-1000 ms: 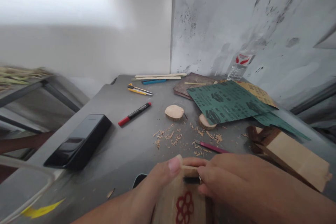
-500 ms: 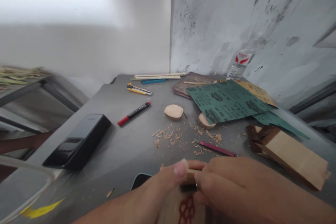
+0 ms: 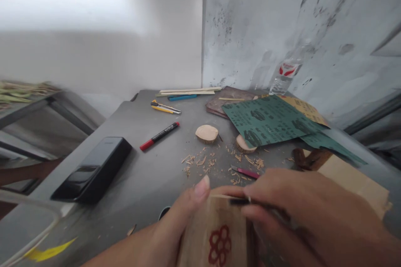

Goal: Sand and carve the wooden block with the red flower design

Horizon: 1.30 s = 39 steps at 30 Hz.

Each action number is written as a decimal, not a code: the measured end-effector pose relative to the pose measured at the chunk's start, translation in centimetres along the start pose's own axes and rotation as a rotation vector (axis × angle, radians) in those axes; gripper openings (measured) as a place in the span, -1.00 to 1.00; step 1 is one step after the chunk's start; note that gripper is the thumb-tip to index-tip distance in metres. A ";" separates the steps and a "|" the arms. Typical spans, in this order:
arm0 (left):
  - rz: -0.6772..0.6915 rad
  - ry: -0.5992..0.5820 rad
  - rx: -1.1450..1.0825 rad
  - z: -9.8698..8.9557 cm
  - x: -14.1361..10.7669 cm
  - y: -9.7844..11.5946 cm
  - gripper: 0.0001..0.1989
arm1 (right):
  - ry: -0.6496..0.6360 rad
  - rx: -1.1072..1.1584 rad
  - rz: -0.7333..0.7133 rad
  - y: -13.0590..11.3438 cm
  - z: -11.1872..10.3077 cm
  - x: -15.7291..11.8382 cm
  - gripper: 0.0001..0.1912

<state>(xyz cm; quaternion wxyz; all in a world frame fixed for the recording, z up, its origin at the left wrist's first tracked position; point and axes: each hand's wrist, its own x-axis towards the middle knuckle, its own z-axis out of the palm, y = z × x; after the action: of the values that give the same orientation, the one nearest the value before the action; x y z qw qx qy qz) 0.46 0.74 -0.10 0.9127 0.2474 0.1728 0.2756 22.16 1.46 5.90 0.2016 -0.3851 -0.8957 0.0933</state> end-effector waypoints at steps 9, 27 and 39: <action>-0.040 0.020 0.216 0.5 -0.2 1.0 -0.35 | -0.026 0.156 0.285 -1.0 2.4 1.1 -0.76; 0.015 -0.132 -0.055 -0.1 0.1 0.7 -0.27 | 0.103 0.240 0.361 0.4 1.4 1.2 -0.73; -0.026 -0.075 0.021 0.1 0.6 1.6 -0.16 | 0.121 0.216 0.329 0.6 1.8 1.0 -0.72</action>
<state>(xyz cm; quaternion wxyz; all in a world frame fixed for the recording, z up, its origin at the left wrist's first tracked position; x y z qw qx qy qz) 0.32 2.24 0.72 0.9193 0.2651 0.1445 0.2525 21.19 2.53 4.40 0.2770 -0.5074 -0.7918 0.1973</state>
